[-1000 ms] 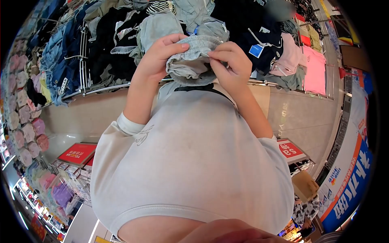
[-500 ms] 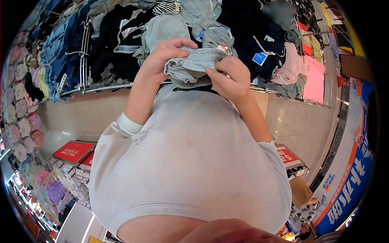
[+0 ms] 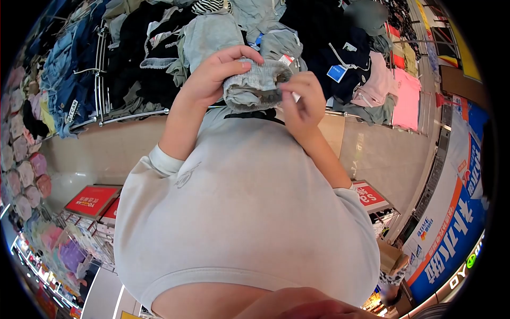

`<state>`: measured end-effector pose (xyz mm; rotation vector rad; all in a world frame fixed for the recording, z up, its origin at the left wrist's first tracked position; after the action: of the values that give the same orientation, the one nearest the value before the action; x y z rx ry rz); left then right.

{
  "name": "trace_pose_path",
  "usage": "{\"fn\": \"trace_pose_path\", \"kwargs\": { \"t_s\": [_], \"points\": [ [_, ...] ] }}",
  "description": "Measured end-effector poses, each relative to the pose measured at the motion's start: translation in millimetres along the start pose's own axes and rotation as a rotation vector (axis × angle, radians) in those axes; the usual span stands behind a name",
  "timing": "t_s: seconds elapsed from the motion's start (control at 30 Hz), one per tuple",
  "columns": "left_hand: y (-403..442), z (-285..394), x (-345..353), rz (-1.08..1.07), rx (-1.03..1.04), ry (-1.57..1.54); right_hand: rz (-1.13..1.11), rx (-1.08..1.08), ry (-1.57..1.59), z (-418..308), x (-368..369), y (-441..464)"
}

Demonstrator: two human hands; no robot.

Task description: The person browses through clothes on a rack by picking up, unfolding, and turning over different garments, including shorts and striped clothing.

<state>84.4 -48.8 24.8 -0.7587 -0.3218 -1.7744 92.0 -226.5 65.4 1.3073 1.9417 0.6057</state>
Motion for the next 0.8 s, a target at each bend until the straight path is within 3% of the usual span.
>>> {"fn": "trace_pose_path", "kwargs": {
  "t_s": [0.07, 0.33, 0.4, 0.53, 0.6, 0.7, 0.8],
  "points": [
    [0.2, 4.5, 2.0, 0.018, 0.005, 0.033, 0.090, 0.253, 0.103, 8.6, -3.6, 3.0],
    [2.0, 8.3, 1.5, 0.039, 0.091, 0.301, -0.141, 0.209, 0.005, -2.1, 27.4, 28.1],
    [1.0, 9.3, 1.3, 0.030, 0.089, 0.276, -0.162, 0.418, 0.106, 5.9, 33.9, 22.4],
    [-2.0, 8.3, -2.8, 0.023, 0.058, 0.218, -0.214, 0.491, 0.061, 14.9, 33.0, 13.1],
    [-3.3, 9.8, -2.4, -0.023, 0.051, 0.163, -0.271, 0.627, 0.105, 20.1, 30.0, 10.2],
    [-3.2, 9.9, -5.8, -0.051, 0.087, 0.235, -0.183, 0.484, 0.218, 29.7, 10.2, 10.3],
    [-1.9, 8.8, -5.9, -0.097, 0.084, 0.274, -0.085, 0.504, 0.356, 48.8, 3.2, 13.7]
  ]
}}
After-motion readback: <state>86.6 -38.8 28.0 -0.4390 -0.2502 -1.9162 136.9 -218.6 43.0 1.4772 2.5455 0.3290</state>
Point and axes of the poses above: each hand's wrist, its own y-axis towards the middle knuckle, its own x-axis out of the palm, z = x × y, the point moved 5 cm from there along y, towards the middle knuckle, and after that the axes turned 5 degrees about y, right-handed, at the moved point
